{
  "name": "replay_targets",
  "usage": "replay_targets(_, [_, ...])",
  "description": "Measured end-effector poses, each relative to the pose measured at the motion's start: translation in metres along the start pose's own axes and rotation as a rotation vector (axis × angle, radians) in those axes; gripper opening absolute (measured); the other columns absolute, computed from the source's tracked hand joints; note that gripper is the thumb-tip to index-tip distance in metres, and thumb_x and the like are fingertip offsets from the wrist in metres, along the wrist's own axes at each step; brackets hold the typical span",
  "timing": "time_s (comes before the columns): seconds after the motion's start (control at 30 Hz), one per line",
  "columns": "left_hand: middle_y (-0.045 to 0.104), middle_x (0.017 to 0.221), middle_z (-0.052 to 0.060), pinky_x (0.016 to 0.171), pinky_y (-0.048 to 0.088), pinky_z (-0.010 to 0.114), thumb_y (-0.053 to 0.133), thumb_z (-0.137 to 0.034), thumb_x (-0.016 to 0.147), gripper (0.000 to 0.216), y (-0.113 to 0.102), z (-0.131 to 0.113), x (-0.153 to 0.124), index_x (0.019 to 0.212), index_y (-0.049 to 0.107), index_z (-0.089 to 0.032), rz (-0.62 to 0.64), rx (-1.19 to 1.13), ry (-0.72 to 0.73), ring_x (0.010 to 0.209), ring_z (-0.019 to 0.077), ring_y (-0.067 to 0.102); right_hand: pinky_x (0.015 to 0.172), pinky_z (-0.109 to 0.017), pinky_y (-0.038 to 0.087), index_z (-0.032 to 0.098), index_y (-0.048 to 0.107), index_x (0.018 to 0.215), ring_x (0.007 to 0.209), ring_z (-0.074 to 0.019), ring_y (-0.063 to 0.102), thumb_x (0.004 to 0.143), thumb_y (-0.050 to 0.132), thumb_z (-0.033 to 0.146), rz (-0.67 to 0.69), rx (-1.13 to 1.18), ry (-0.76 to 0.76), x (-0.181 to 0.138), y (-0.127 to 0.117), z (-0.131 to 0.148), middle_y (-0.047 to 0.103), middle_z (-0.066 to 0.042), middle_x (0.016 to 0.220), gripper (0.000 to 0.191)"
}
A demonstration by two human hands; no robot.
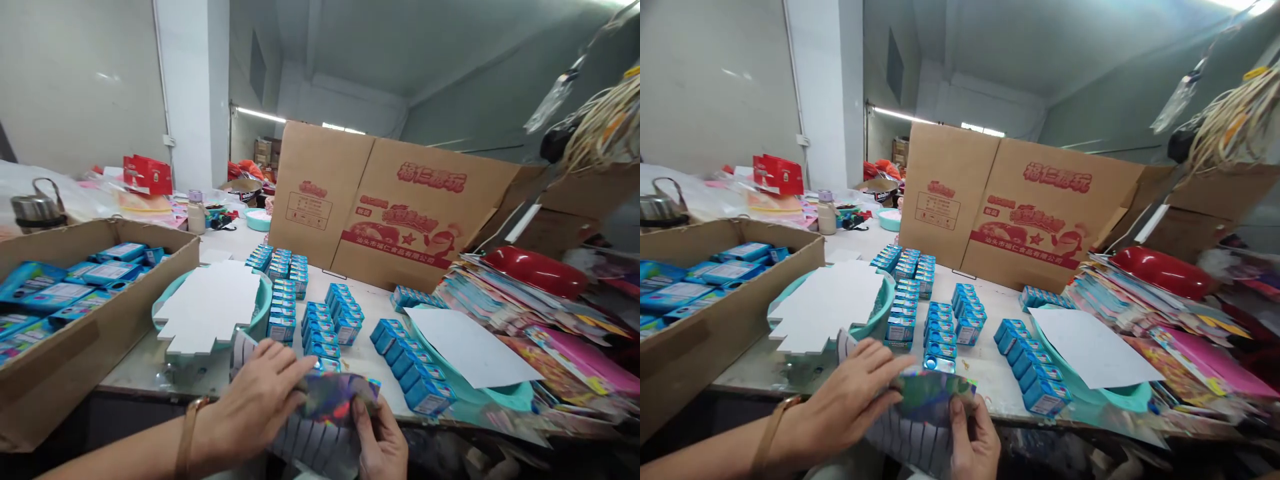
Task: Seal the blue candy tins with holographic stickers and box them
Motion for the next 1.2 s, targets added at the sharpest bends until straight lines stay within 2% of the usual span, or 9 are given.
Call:
replay_targets(0.13, [0.062,0.094,0.004,0.069,0.043,0.028,0.046,-0.026,0.097,0.045,0.023,0.013,-0.01,0.142,0.046,-0.031,0.092,-0.187,-0.028,0.08,0.0192,0.057,0.068,-0.027,0.055,0.02,0.068,0.089,0.075,-0.0215,0.067,0.075,0.077,0.053,-0.081,-0.006,0.086,-0.012,-0.008,-0.022,0.073,-0.006,0.083,0.037])
replay_targets(0.3, [0.061,0.094,0.001,0.077,0.044,0.025,0.054,-0.036,0.096,0.03,0.029,0.037,0.0,0.123,0.067,-0.033,0.2,-0.53,-0.152,0.086,0.0171,0.059,0.079,-0.031,0.057,0.025,0.054,0.135,0.095,-0.0248,0.07,0.08,0.074,0.048,-0.028,-0.082,0.032,-0.012,0.001,-0.003,0.073,-0.008,0.108,0.062])
replay_targets(0.43, [0.067,0.096,0.0,0.08,0.045,0.025,0.072,-0.043,0.083,0.033,0.047,0.056,0.004,0.113,0.074,-0.029,0.243,-0.802,-0.269,0.086,0.0179,0.06,0.087,-0.031,0.054,0.022,0.074,0.108,0.102,-0.0257,0.067,0.079,0.074,0.048,0.219,-0.18,-0.014,0.005,0.023,0.019,0.071,-0.01,0.109,0.039])
replay_targets(0.6, [0.073,0.108,0.004,0.082,0.05,0.028,0.077,-0.044,0.076,0.042,0.07,0.076,-0.002,0.114,0.075,-0.026,0.271,-1.042,-0.418,0.094,0.0229,0.063,0.08,-0.034,0.056,0.024,0.068,0.12,0.093,-0.0241,0.068,0.079,0.075,0.042,0.524,-0.066,0.266,0.015,0.042,-0.004,0.068,-0.01,0.116,0.045])
replay_targets(0.7, [0.076,0.104,0.004,0.082,0.051,0.03,0.075,-0.044,0.077,0.039,0.076,0.08,-0.002,0.111,0.076,-0.025,0.323,-1.09,-0.453,0.094,0.0238,0.065,0.079,-0.035,0.055,0.025,0.066,0.123,0.089,-0.023,0.067,0.08,0.074,0.043,0.557,-0.048,0.34,0.016,0.043,-0.012,0.069,-0.009,0.112,0.047])
replay_targets(0.8, [0.077,0.106,0.003,0.088,0.05,0.031,0.074,-0.042,0.078,0.035,0.078,0.082,0.001,0.108,0.077,-0.025,0.323,-1.086,-0.436,0.098,0.0232,0.065,0.073,-0.031,0.052,0.025,0.069,0.119,0.083,-0.0203,0.063,0.08,0.074,0.043,0.588,-0.165,0.255,0.02,0.047,-0.006,0.067,-0.007,0.101,0.044])
replay_targets(0.9, [0.077,0.103,0.003,0.082,0.05,0.029,0.071,-0.042,0.082,0.032,0.088,0.082,-0.001,0.109,0.076,-0.024,0.375,-1.017,-0.439,0.091,0.0209,0.066,0.065,-0.025,0.046,0.022,0.074,0.103,0.076,-0.0165,0.057,0.081,0.073,0.04,0.628,-0.307,0.211,0.021,0.051,-0.004,0.062,-0.003,0.086,0.029])
replay_targets(1.07, [0.075,0.094,0.002,0.074,0.049,0.027,0.065,-0.038,0.084,0.027,0.105,0.083,-0.006,0.105,0.074,-0.022,0.438,-0.964,-0.515,0.081,0.0185,0.065,0.058,-0.021,0.037,0.017,0.07,0.089,0.064,-0.0115,0.048,0.08,0.074,0.04,0.619,-0.276,0.384,0.019,0.048,-0.022,0.058,0.002,0.071,0.025])
replay_targets(1.2, [0.074,0.103,0.002,0.09,0.047,0.031,0.073,-0.038,0.076,0.029,0.111,0.082,-0.005,0.1,0.073,-0.021,0.432,-1.055,-0.557,0.097,0.023,0.064,0.055,-0.021,0.034,0.016,0.066,0.084,0.058,-0.0096,0.044,0.081,0.073,0.043,0.61,-0.185,0.457,0.02,0.045,-0.033,0.051,0.005,0.063,0.028])
Point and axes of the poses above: each hand's wrist, its own x-axis towards the middle knuckle, its own y-axis out of the palm, z = x × y, the point moved 10 cm from there along x, towards the middle knuckle
